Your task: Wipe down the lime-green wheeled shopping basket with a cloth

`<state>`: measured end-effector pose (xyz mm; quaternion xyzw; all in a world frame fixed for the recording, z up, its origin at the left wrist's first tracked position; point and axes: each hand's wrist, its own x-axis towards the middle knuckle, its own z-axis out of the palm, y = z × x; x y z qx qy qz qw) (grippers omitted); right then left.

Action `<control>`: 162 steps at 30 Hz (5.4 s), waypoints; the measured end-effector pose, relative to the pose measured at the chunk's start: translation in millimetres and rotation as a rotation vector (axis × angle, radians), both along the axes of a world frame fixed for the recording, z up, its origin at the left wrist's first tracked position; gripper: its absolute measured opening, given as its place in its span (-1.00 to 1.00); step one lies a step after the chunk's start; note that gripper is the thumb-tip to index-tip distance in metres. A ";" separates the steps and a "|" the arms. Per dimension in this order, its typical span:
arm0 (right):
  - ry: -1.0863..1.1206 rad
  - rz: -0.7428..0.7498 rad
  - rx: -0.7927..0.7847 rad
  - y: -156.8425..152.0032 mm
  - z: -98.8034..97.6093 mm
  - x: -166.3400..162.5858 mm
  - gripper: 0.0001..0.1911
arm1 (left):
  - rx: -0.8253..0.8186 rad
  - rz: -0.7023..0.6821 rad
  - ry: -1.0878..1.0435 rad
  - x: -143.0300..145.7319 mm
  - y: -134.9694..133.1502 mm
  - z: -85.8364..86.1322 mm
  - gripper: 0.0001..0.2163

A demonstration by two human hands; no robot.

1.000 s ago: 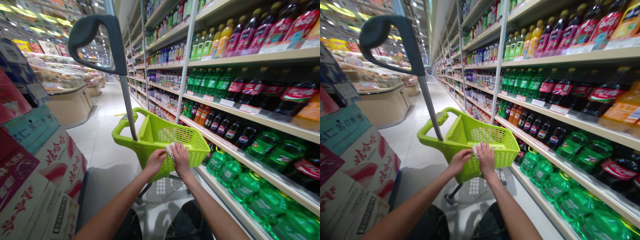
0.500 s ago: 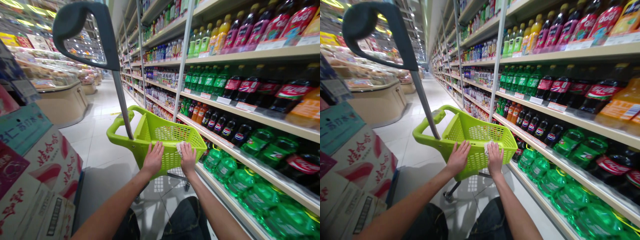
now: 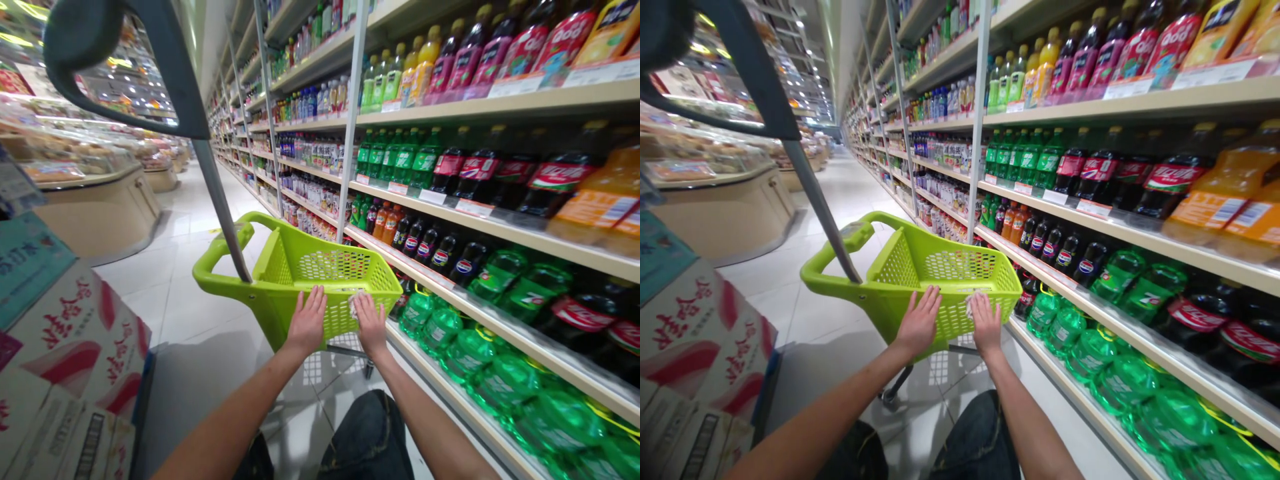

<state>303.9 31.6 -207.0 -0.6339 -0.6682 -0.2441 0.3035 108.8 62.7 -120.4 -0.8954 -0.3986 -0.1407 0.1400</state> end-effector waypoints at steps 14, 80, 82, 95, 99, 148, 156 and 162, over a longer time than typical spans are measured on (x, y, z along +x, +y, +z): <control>0.014 -0.113 -0.137 -10.9 -5.3 29.1 -0.48 | -0.033 0.020 -0.017 5.1 0.3 -4.4 -0.50; -0.109 0.358 -0.036 4.2 18.1 -91.6 -0.44 | 0.052 0.168 -0.106 -101.9 -34.4 -28.2 -0.52; -0.116 0.361 -0.057 1.2 15.7 -98.1 -0.45 | 0.051 0.192 -0.104 -109.9 -35.0 -31.1 -0.51; -0.187 0.537 0.045 15.1 37.3 -135.8 -0.51 | 0.040 0.308 -0.154 -138.8 -32.6 -25.0 -0.47; -0.083 0.478 0.090 22.7 73.7 -160.6 -0.51 | 0.061 0.344 -0.189 -148.5 -27.6 -17.0 -0.47; -0.342 0.677 0.228 60.3 167.2 -188.9 -0.65 | 0.228 0.509 -0.361 -162.0 9.0 54.2 -0.44; -0.005 0.362 0.013 41.8 101.7 -146.5 -0.44 | 0.319 0.280 -0.365 -137.8 2.6 49.9 -0.49; 0.171 0.094 -0.026 33.3 73.9 -100.9 -0.43 | 0.242 0.131 -0.248 -113.7 -1.0 33.9 -0.50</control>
